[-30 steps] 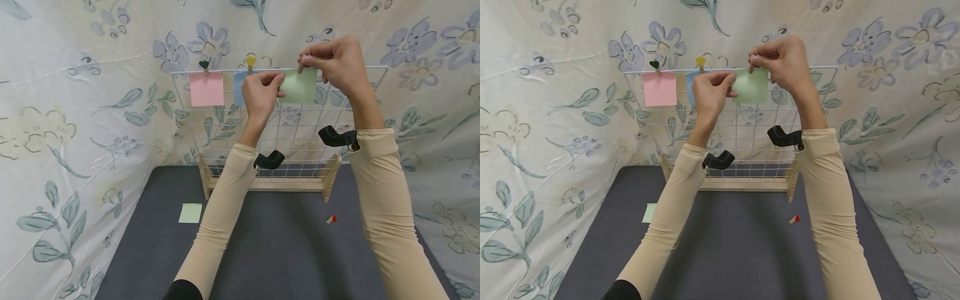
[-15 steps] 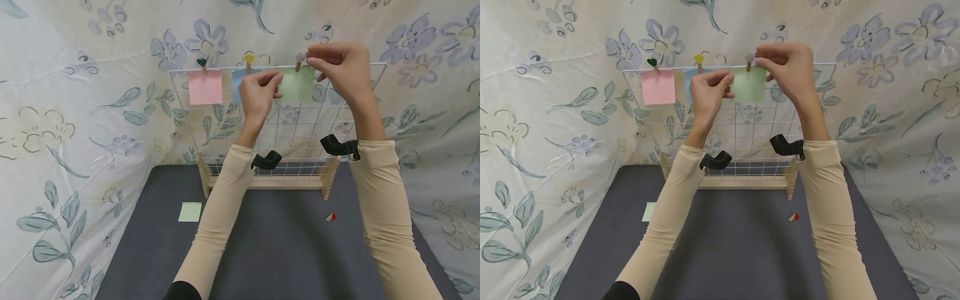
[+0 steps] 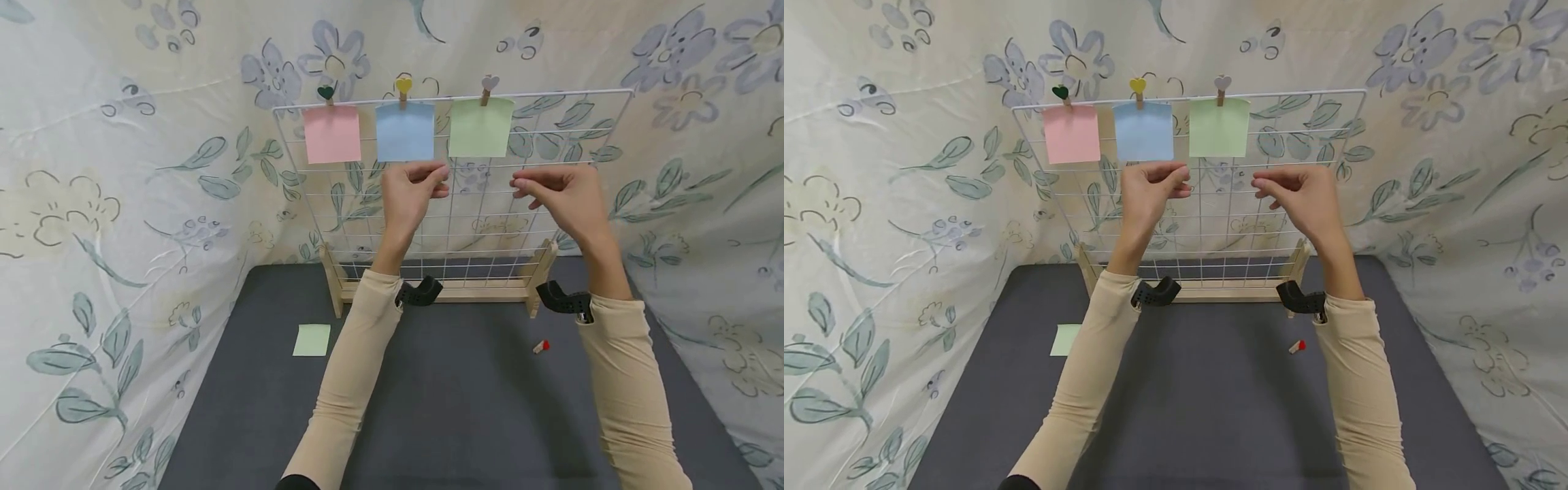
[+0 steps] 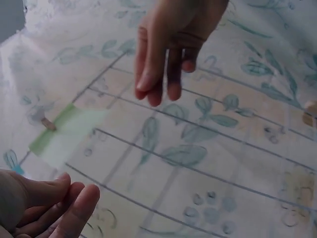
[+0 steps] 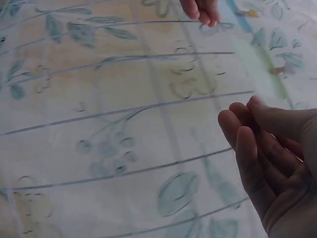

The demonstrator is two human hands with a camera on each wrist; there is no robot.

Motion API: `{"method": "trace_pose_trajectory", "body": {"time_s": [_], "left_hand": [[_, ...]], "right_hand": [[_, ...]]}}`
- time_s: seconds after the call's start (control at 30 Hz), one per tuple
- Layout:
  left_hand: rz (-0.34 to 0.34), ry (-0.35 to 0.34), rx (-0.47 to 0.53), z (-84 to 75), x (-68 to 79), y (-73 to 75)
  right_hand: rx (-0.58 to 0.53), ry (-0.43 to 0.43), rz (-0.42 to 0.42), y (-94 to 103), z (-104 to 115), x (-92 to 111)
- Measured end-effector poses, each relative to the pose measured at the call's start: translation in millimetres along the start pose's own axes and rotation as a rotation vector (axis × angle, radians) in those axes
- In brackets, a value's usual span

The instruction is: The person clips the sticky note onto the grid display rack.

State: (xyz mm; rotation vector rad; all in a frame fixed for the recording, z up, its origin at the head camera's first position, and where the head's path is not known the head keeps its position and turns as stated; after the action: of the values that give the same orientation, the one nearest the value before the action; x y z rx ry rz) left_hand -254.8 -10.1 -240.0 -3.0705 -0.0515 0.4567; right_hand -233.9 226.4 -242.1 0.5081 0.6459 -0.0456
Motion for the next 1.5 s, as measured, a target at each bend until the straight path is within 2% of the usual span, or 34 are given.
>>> {"method": "trace_pose_trajectory", "body": {"time_s": [0.1, 0.3, 0.53, 0.67, 0.73, 0.83, 0.93, 1.13, 1.27, 1.43, 1.5], "left_hand": [[-0.014, 0.04, 0.007, 24.3, 11.2, 9.4], [-0.049, 0.11, 0.001, 73.6, 30.5, 29.0], [-0.108, 0.208, -0.067, 122.3, 49.1, 55.0], [-0.16, 0.249, -0.093, 154.2, 60.9, 82.0], [-0.182, 0.267, -0.091, 173.2, 68.0, 97.6], [-0.232, 0.315, -0.113, 200.9, 81.0, 123.3], [-0.293, 0.376, -0.14, 222.0, 95.0, 150.0], [-0.395, 0.454, -0.128, 242.7, 115.0, 201.4], [-0.461, 0.505, -0.128, 249.6, 125.7, 233.0], [-0.525, 0.52, -0.165, 257.1, 141.1, 266.5], [-0.563, 0.511, -0.214, 259.5, 148.0, 277.5]], "right_hand": [[0.006, -0.032, 0.018, -8.2, -22, 20], [-0.052, -0.134, 0.067, -18.8, -62, 58], [-0.03, -0.225, 0.142, -23.0, -95, 99], [0.032, -0.261, 0.155, -24.7, -123, 131], [0.076, -0.278, 0.143, -24.6, -144, 151], [0.13, -0.368, 0.109, -23.9, -171, 180], [0.159, -0.44, 0.109, -24.4, -189, 204], [0.214, -0.554, 0.098, -19.9, -209, 235], [0.238, -0.583, 0.081, -15.0, -216, 247], [0.24, -0.615, 0.109, -13.7, -224, 263], [0.233, -0.63, 0.128, -15.0, -226, 268]]}}
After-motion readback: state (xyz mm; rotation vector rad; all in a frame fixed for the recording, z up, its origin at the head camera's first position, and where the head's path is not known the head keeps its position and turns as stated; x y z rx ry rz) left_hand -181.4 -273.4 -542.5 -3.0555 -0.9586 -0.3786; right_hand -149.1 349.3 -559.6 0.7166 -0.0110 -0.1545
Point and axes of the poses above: each hand's wrist, its own x-axis away from the middle knuckle, its own y-axis out of the back of the hand, z = x × y, the point moved 4 cm from there along -x, towards the middle knuckle, and after that the axes turned 8 degrees about y, right-handed, at the moved point
